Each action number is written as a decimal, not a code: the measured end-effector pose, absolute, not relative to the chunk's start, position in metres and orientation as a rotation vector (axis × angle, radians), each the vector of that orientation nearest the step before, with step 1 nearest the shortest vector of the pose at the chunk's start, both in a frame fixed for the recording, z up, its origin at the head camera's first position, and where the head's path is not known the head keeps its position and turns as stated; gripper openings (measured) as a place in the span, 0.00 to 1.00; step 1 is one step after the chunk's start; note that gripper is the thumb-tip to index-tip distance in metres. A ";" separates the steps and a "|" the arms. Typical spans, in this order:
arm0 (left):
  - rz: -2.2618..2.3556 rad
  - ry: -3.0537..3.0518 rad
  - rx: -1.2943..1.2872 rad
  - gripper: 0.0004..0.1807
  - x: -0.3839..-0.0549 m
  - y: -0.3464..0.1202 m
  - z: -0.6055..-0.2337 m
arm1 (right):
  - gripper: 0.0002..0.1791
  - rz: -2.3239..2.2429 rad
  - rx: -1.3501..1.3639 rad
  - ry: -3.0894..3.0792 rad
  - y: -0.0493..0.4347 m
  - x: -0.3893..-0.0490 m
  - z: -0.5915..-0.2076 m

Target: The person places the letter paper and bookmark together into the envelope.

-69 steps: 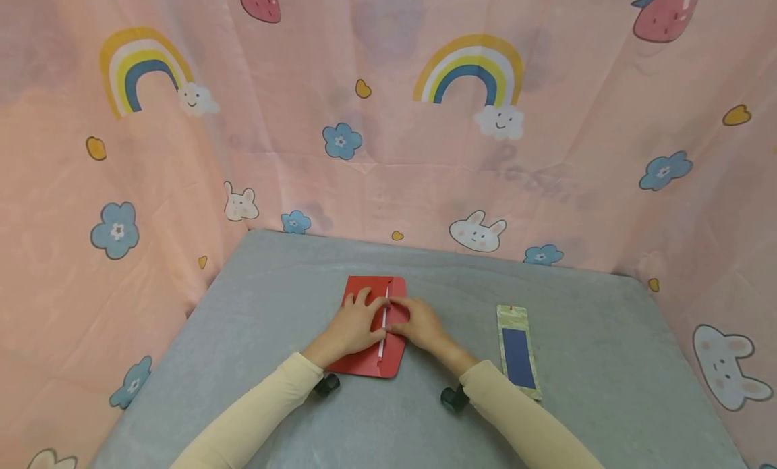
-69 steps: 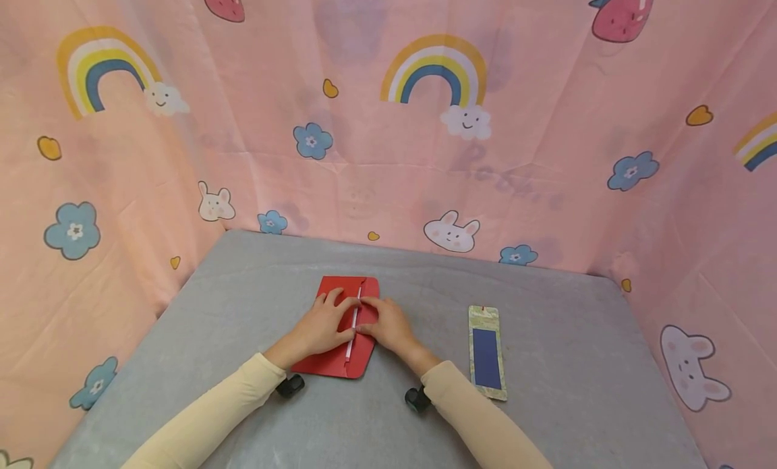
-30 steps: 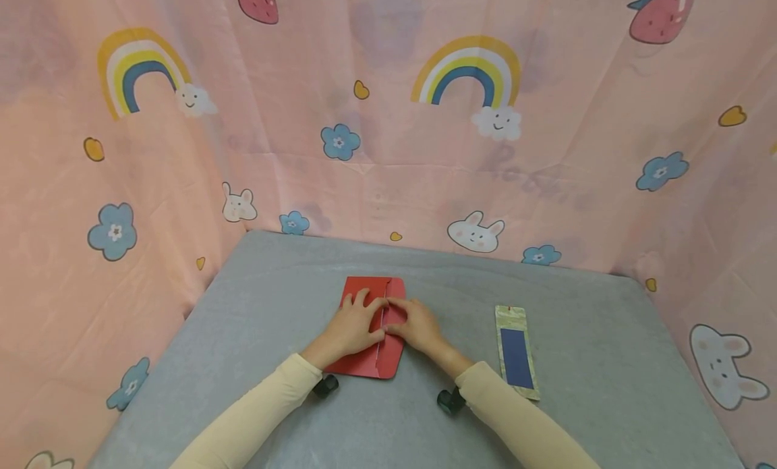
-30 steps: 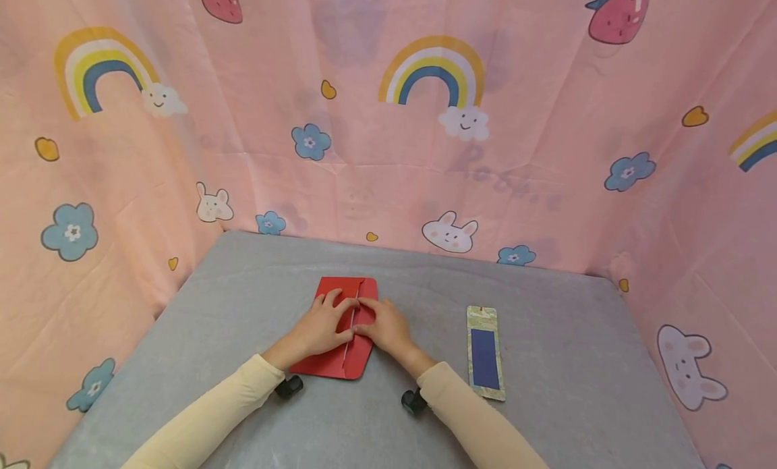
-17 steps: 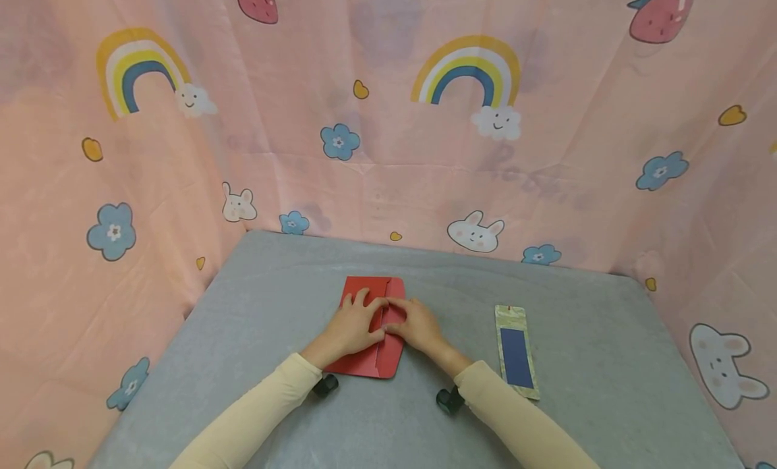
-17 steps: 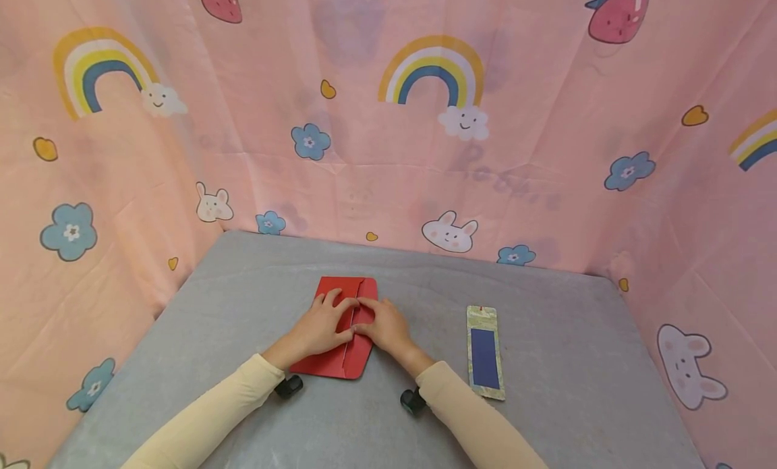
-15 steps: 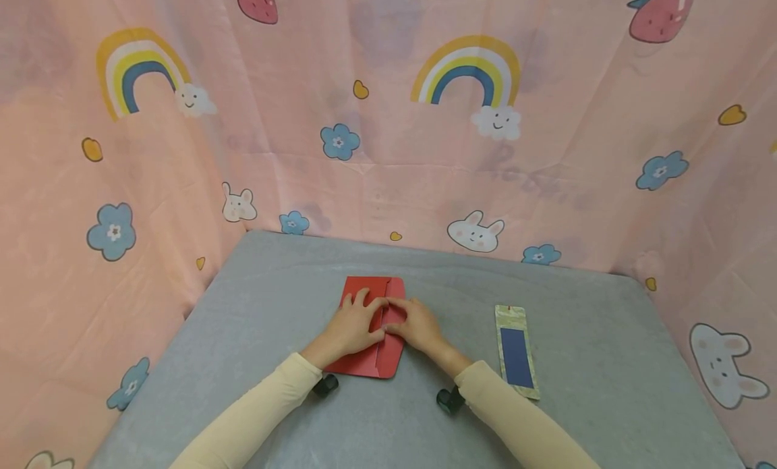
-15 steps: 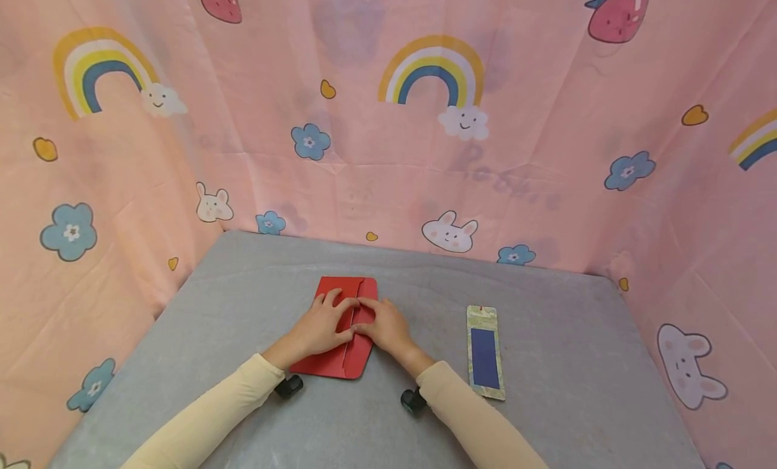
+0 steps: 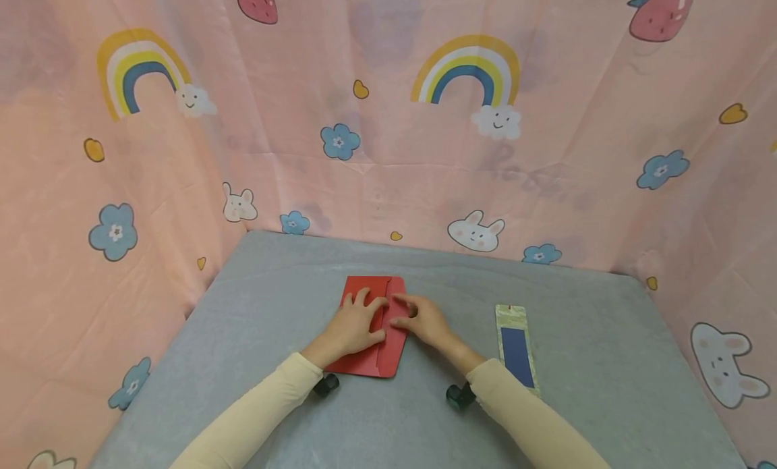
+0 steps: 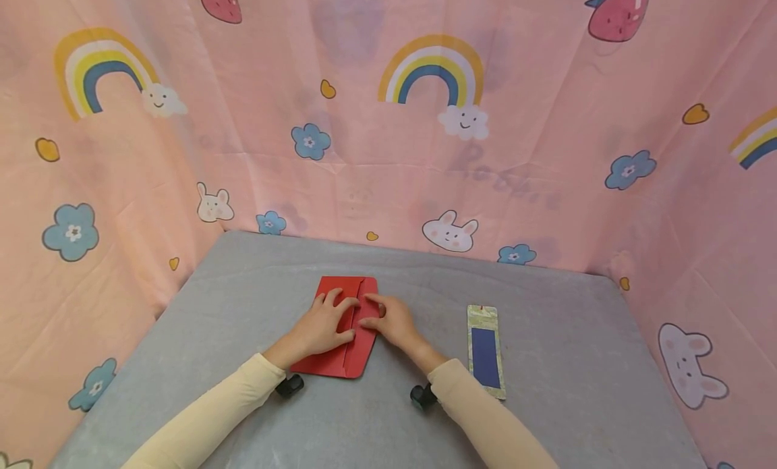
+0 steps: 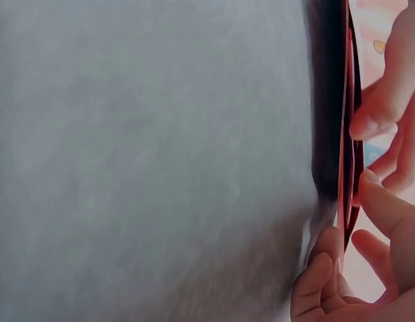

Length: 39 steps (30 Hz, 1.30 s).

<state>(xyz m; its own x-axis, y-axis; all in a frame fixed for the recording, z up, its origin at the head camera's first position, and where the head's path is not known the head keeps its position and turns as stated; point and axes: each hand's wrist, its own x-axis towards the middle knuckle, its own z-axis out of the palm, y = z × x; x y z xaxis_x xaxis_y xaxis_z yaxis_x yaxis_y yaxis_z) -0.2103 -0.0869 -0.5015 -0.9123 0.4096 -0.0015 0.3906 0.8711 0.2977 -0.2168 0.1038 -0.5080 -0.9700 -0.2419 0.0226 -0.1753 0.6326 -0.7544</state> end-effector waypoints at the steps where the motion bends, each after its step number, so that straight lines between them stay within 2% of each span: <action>1: 0.451 2.976 0.636 0.33 -0.210 -0.087 -0.501 | 0.31 -1.269 -0.347 2.759 0.106 -0.217 -0.507; 24: 0.512 2.951 0.618 0.31 -0.208 -0.087 -0.498 | 0.26 -1.325 -0.408 2.823 0.173 -0.202 -0.499; 39: 0.525 2.946 0.617 0.31 -0.208 -0.087 -0.497 | 0.25 -1.242 -0.320 2.953 0.225 -0.187 -0.499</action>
<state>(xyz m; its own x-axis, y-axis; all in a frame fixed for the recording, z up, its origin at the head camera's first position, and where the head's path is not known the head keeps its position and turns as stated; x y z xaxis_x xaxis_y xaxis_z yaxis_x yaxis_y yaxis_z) -0.2078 -0.0865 -0.4973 -0.9149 0.4033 -0.0137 0.3738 0.8598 0.3478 -0.1873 0.2251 -0.4989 -0.9772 -0.1524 0.1476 -0.2121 0.6832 -0.6988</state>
